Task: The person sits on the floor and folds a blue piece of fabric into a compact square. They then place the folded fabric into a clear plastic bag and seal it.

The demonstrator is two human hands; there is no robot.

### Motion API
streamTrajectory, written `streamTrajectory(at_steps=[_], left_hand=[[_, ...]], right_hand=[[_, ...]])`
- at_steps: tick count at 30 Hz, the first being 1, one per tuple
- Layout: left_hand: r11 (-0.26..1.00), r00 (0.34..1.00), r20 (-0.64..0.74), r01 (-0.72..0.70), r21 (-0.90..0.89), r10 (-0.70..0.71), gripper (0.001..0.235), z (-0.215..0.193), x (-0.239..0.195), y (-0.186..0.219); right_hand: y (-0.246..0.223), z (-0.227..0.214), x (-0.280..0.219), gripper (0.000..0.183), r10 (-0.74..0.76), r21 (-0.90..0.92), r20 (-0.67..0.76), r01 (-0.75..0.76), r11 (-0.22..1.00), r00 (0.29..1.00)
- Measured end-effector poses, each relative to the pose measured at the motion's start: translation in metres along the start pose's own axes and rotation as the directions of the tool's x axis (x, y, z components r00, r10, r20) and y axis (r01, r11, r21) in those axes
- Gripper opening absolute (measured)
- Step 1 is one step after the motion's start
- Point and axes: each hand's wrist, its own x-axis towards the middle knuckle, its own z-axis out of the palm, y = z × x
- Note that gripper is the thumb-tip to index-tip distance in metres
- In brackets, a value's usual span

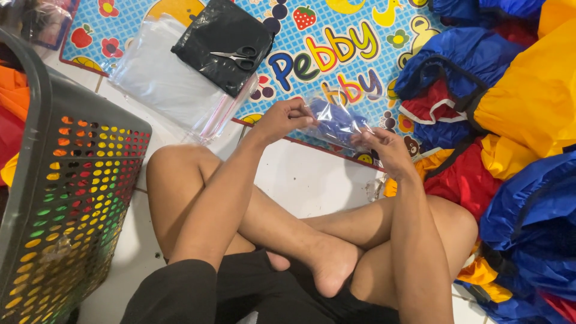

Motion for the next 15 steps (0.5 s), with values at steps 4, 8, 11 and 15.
streamTrajectory(at_steps=[4, 8, 11, 15], left_hand=[[0.977, 0.995, 0.064, 0.092, -0.194, -0.081, 0.009, 0.000, 0.005, -0.010], [0.974, 0.975, -0.018, 0.220, -0.061, -0.221, 0.007, 0.009, 0.007, -0.013], [0.969, 0.967, -0.059, 0.247, -0.003, -0.247, 0.007, 0.016, 0.011, -0.017], [0.965, 0.971, -0.043, 0.237, 0.109, -0.233, 0.015, 0.013, 0.011, -0.017]], right_hand=[[0.003, -0.005, 0.007, 0.017, -0.126, 0.056, -0.049, 0.129, 0.990, 0.991], [0.001, 0.005, 0.004, 0.018, -0.040, 0.044, -0.055, 0.042, 0.998, 0.998], [-0.002, 0.004, 0.009, 0.022, 0.057, -0.101, -0.091, -0.067, 0.993, 0.994], [-0.016, -0.003, -0.002, 0.029, 0.091, -0.145, -0.060, -0.099, 0.984, 0.994]])
